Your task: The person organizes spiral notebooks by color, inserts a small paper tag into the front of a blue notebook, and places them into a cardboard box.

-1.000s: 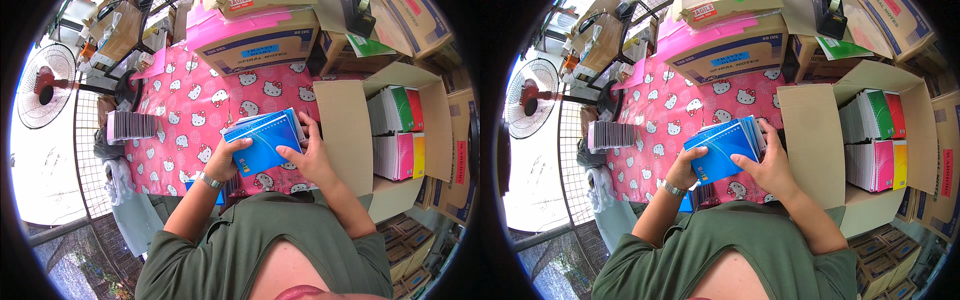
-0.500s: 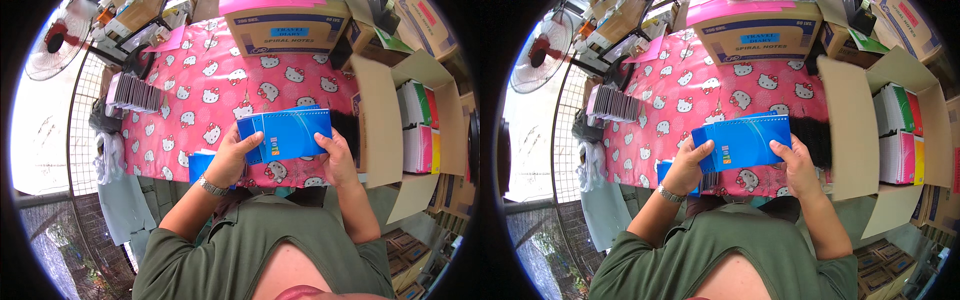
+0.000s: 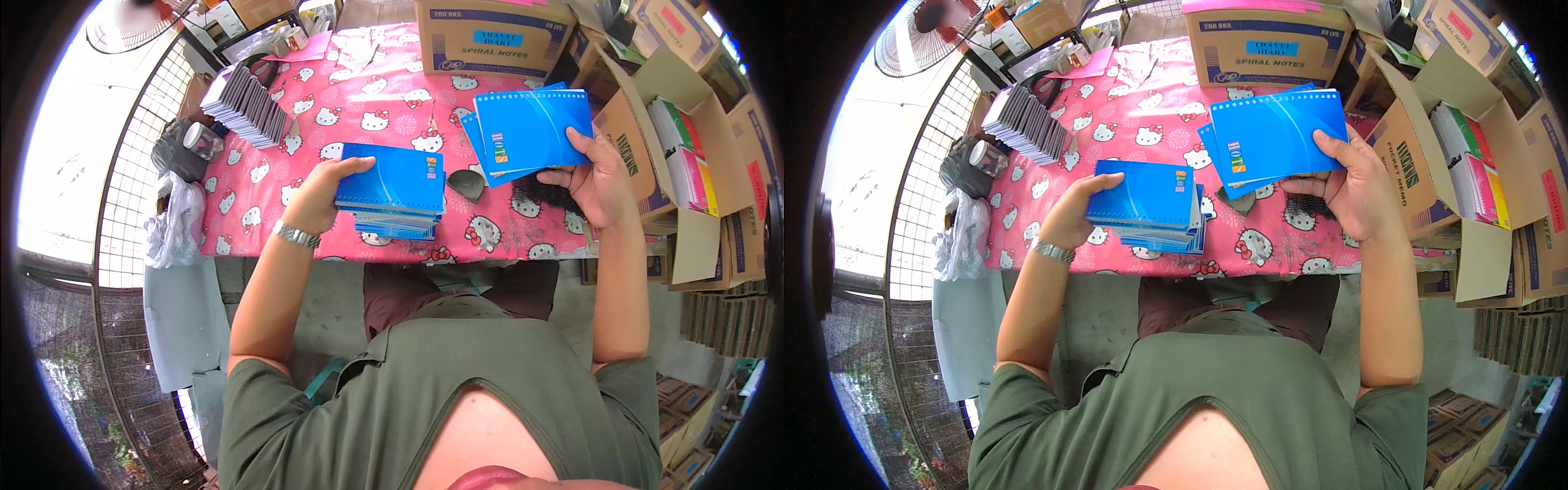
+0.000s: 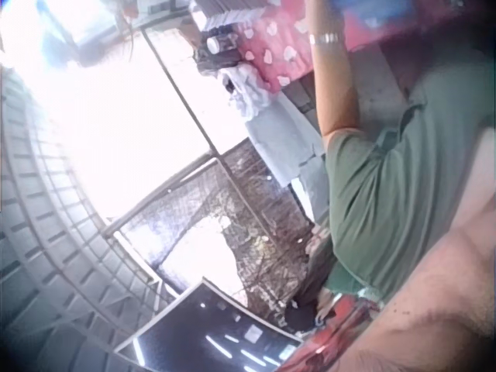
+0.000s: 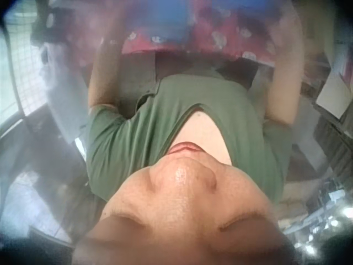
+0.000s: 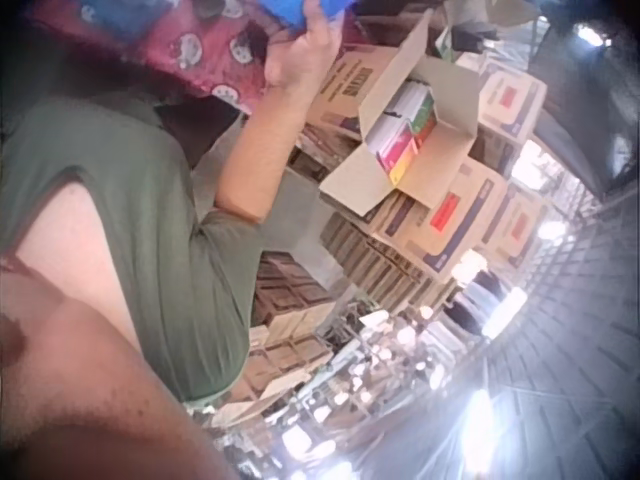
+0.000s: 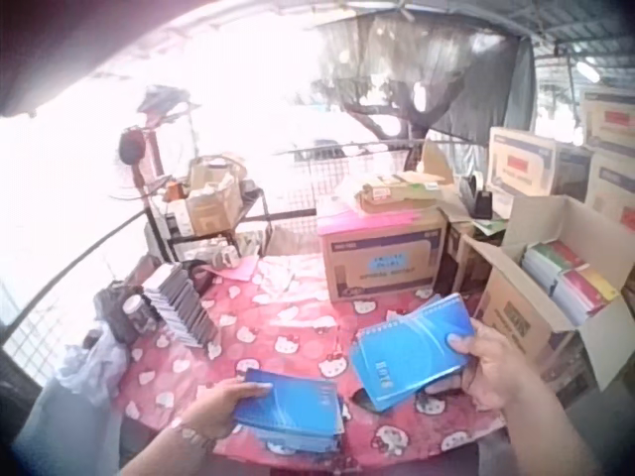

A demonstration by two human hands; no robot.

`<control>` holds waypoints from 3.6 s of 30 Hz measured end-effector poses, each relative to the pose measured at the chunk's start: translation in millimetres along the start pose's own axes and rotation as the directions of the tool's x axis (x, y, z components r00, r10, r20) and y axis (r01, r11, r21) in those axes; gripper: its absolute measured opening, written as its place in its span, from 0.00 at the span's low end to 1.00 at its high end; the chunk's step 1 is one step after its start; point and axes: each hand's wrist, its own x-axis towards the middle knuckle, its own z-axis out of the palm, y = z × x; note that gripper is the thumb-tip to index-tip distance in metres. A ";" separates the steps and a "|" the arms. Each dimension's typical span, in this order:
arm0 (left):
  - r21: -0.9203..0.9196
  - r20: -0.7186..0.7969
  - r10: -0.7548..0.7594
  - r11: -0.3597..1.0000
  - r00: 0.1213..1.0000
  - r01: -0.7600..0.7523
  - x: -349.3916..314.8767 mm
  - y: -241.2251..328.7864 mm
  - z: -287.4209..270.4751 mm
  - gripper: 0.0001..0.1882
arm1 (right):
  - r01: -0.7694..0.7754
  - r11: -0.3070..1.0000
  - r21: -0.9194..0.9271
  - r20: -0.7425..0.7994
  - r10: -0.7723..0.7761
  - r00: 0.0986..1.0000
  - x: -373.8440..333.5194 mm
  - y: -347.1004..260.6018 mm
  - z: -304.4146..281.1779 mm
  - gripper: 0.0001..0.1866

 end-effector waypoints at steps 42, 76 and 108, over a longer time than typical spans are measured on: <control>0.684 0.703 0.561 -0.367 0.437 -0.630 -27.6 -19.1 2.9 0.23 | 0.505 -0.062 -0.861 0.457 0.339 0.822 121.0 53.6 150.2 0.14; 0.878 0.466 0.743 -0.323 0.480 -0.352 -22.2 22.4 61.1 0.11 | 0.325 0.867 -0.378 0.062 -0.327 0.943 6.8 127.5 61.3 0.26; 0.798 0.551 0.703 -0.287 0.449 -0.530 -31.1 29.7 46.6 0.07 | 0.723 0.272 -0.635 0.522 -0.539 0.661 29.0 58.1 102.3 0.11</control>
